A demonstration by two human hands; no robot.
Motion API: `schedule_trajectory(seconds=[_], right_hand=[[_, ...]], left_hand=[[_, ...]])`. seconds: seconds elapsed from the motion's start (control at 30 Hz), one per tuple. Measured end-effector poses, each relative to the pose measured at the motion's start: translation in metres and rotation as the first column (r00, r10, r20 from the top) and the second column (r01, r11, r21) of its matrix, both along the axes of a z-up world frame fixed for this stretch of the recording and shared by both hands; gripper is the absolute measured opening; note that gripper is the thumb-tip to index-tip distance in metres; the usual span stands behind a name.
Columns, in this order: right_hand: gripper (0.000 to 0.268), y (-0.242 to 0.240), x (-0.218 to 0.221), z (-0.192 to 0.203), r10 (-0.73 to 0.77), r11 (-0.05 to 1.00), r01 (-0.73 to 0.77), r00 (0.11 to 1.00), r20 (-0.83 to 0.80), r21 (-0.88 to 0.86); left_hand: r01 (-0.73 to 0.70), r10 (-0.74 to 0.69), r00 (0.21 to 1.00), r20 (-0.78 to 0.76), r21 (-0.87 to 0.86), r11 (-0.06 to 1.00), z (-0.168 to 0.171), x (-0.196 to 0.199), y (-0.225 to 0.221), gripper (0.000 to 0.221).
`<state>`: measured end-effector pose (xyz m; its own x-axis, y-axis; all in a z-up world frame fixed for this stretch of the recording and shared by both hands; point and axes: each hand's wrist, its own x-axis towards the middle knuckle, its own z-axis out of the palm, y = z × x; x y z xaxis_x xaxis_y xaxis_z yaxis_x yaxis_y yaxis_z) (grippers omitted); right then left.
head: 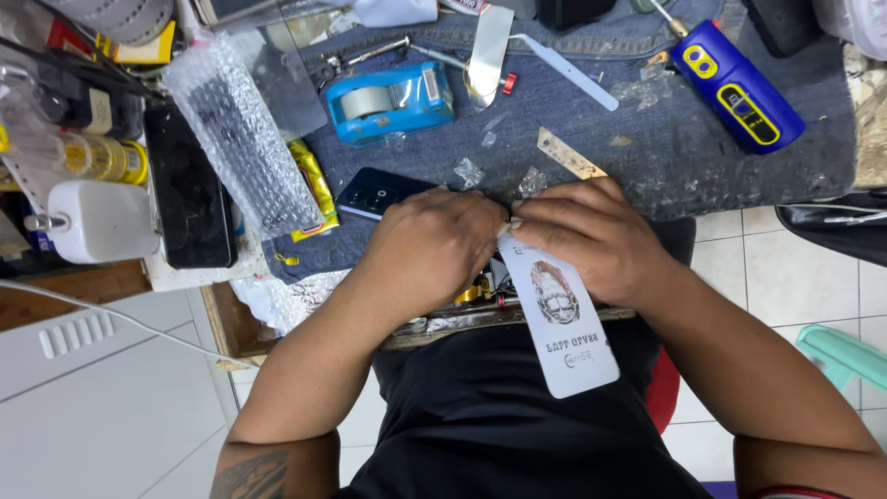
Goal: The person disassembles a mobile phone using a screwdriver and a plastic prying tool, removing the back panel and internal components at a cluttered repair bench.
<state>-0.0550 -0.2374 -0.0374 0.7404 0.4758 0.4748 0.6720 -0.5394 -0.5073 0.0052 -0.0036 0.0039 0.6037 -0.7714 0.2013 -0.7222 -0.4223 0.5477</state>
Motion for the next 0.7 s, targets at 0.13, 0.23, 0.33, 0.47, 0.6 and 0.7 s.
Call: schedule_trajectory(seconds=[0.13, 0.23, 0.33, 0.47, 0.6, 0.7], right_hand=[[0.038, 0.002, 0.0, -0.001, -0.03, 0.999, 0.03, 0.999, 0.026, -0.027], [0.035, -0.002, -0.005, -0.002, -0.08, 0.995, 0.083, 0.994, 0.068, -0.054], [0.032, -0.004, -0.003, -0.002, -0.096, 0.987, 0.105, 0.992, 0.077, -0.119], [0.036, -0.007, -0.001, 0.007, -0.031, 0.998, 0.039, 0.991, 0.128, -0.056], [0.03, -0.002, -0.003, 0.008, -0.028, 0.992, 0.048, 0.986, 0.167, -0.116], [0.027, -0.008, -0.002, 0.004, -0.028, 0.992, 0.05, 0.983, 0.18, -0.12]], left_hand=[[0.005, -0.005, 1.0, 0.013, -0.001, 1.0, 0.0, 0.002, 0.0, 0.012], [-0.004, 0.005, 1.0, 0.013, -0.017, 1.0, 0.001, -0.001, 0.001, 0.016], [-0.007, 0.007, 0.999, 0.05, 0.001, 1.0, -0.001, 0.0, 0.002, 0.017], [-0.019, 0.018, 1.0, 0.003, 0.012, 1.0, -0.001, 0.0, 0.001, 0.014], [-0.027, 0.027, 0.999, 0.021, -0.019, 0.999, -0.001, -0.003, 0.002, 0.016], [-0.023, 0.024, 0.999, 0.04, -0.019, 1.0, -0.002, 0.0, 0.001, 0.015]])
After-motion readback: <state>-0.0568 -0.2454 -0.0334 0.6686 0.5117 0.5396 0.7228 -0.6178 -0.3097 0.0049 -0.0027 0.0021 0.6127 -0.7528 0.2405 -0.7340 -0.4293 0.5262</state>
